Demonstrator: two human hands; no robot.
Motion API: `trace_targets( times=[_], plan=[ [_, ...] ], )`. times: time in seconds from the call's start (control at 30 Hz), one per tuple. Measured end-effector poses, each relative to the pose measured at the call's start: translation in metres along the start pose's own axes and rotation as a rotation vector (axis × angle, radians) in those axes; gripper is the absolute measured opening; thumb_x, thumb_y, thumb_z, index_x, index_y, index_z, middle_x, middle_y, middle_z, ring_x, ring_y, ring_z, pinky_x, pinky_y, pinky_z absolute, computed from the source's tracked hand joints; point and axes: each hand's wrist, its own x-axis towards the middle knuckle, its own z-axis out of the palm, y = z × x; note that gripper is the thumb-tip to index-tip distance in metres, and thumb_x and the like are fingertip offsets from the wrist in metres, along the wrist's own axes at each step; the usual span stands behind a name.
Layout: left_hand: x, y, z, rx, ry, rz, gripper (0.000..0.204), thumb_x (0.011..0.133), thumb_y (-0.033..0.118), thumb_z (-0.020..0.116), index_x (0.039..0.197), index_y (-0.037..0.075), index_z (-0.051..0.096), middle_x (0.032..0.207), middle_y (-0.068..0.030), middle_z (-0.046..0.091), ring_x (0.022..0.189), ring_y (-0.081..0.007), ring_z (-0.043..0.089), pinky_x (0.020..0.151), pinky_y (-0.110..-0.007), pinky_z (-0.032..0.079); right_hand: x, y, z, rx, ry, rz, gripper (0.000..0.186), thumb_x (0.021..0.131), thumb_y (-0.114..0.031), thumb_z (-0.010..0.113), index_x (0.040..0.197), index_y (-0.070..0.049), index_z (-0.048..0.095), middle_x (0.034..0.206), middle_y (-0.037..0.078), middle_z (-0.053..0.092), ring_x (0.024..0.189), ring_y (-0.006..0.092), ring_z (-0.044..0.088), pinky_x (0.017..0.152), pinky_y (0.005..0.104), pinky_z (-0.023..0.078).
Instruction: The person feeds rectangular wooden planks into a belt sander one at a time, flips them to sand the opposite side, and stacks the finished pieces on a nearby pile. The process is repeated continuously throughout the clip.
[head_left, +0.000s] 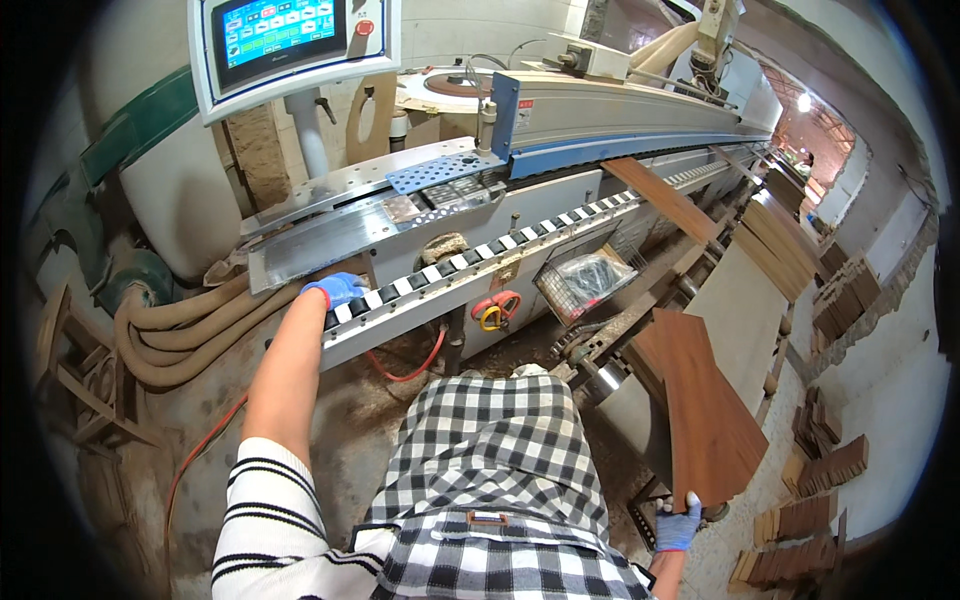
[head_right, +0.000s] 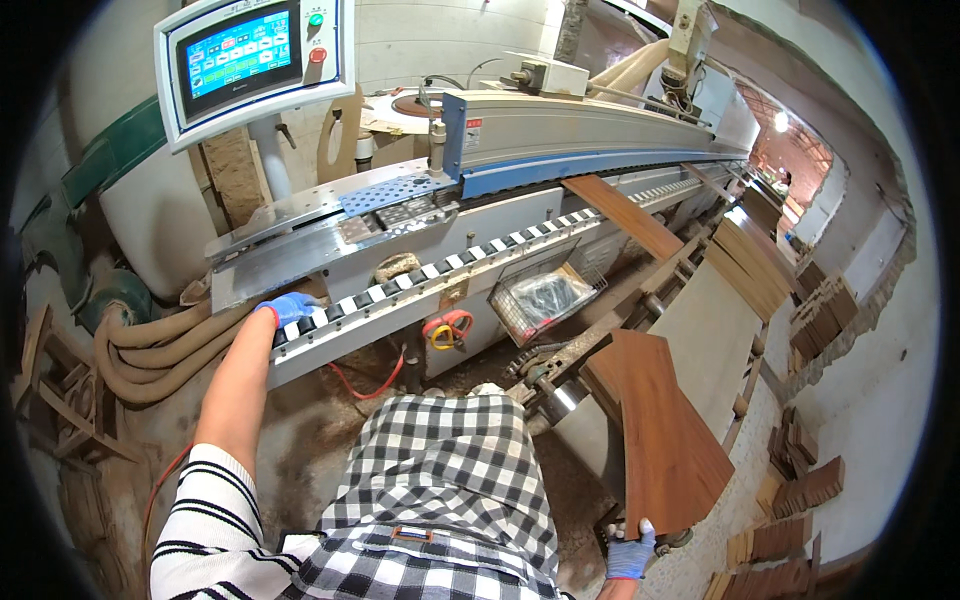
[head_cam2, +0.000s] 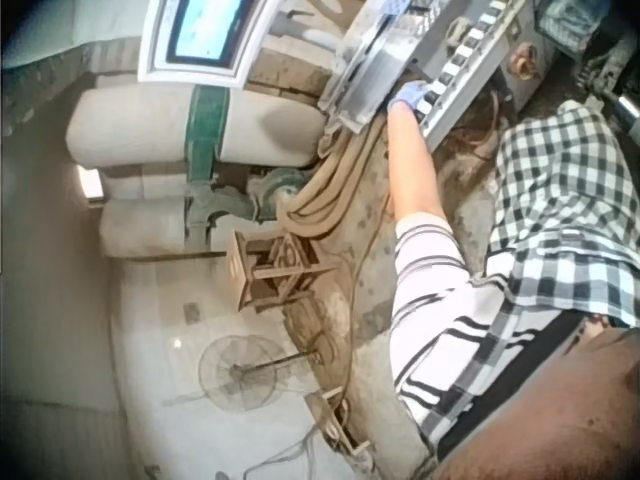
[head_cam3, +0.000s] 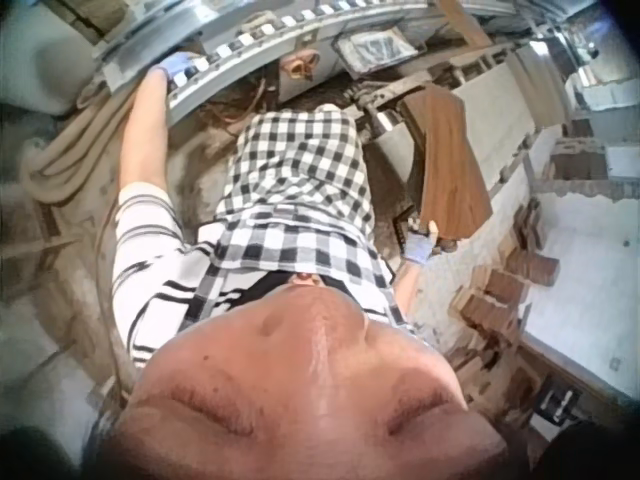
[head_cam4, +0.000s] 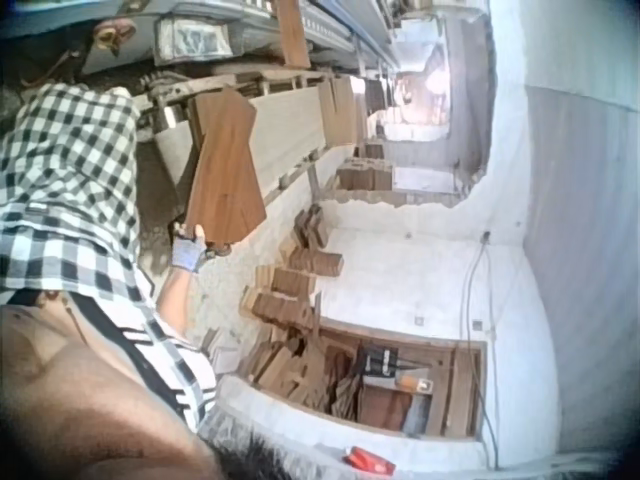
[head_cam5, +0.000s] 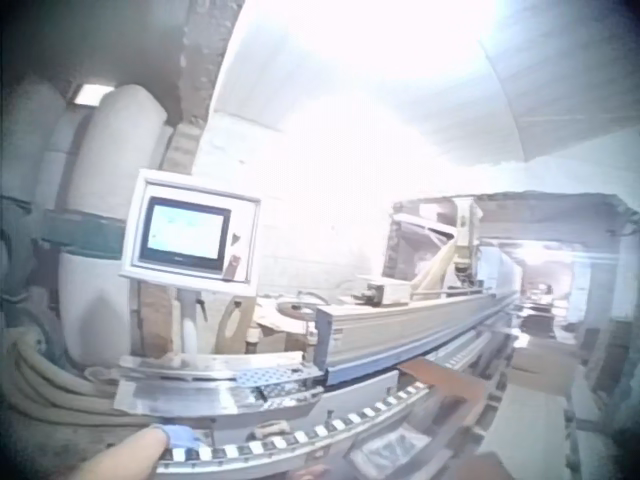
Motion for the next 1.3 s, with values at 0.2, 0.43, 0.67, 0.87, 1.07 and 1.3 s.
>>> trace_targets(
  times=[0.2,0.43,0.67,0.87,1.07,1.3],
  plan=[
    [-0.045,0.085,-0.031,-0.407,0.444,0.222,0.037,0.092,0.017,0.05,0.127,0.008,0.051,0.107,-0.0104,0.064,0.097,-0.0213,0.06,0.088,-0.031,0.046,-0.018,0.006,0.038,-0.023,-0.006,-0.07,0.028,0.081,-0.026,0.065,0.101,-0.01,0.055,0.067,0.004,0.055,0.055,0.0151,0.05,0.064,0.0347,0.051],
    [-0.142,0.256,-0.05,-0.122,0.727,0.871,0.034,0.083,0.006,0.053,0.116,0.009,0.059,0.105,-0.0095,0.065,0.096,-0.0242,0.061,0.085,-0.033,0.047,-0.042,-0.012,0.044,-0.164,-0.229,-0.083,0.039,0.08,-0.031,0.06,0.11,-0.007,0.052,0.079,0.005,0.056,0.06,0.0152,0.052,0.073,0.0373,0.049],
    [-0.246,0.365,-0.03,-0.007,0.498,1.454,0.031,0.079,0.027,0.056,0.104,0.012,0.065,0.096,-0.0091,0.064,0.083,-0.0266,0.062,0.072,-0.036,0.049,-0.049,0.021,0.165,-0.171,-0.43,0.072,0.049,0.074,-0.03,0.064,0.115,-0.005,0.051,0.097,0.008,0.06,0.072,0.0189,0.058,0.069,0.0364,0.05],
    [-0.245,0.382,0.015,-0.345,1.166,1.547,0.013,0.082,0.017,0.06,0.079,0.004,0.059,0.077,-0.0057,0.055,0.064,-0.0178,0.05,0.055,-0.028,0.044,-0.059,0.066,0.252,-0.253,-0.657,0.189,0.051,0.076,-0.025,0.066,0.119,-0.005,0.049,0.105,0.005,0.057,0.089,0.0157,0.058,0.07,0.0269,0.049],
    [-0.241,0.377,0.043,-0.258,1.241,1.459,0.017,0.073,0.009,0.061,0.077,-0.006,0.055,0.077,-0.0138,0.056,0.065,-0.0226,0.055,0.06,-0.03,0.047,-0.082,0.097,0.316,-0.409,-0.884,0.425,0.04,0.084,-0.023,0.06,0.117,-0.003,0.049,0.094,0.008,0.059,0.074,0.0151,0.058,0.062,0.0318,0.053],
    [-0.23,0.387,0.038,-0.454,0.964,1.569,0.016,0.074,0.008,0.062,0.065,0.005,0.05,0.066,-0.003,0.051,0.053,-0.014,0.047,0.047,-0.024,0.04,-0.088,0.118,0.338,-0.423,-0.875,0.488,0.031,0.085,-0.024,0.059,0.107,-0.004,0.055,0.086,0.008,0.061,0.063,0.0147,0.058,0.056,0.0322,0.053]
  ],
)
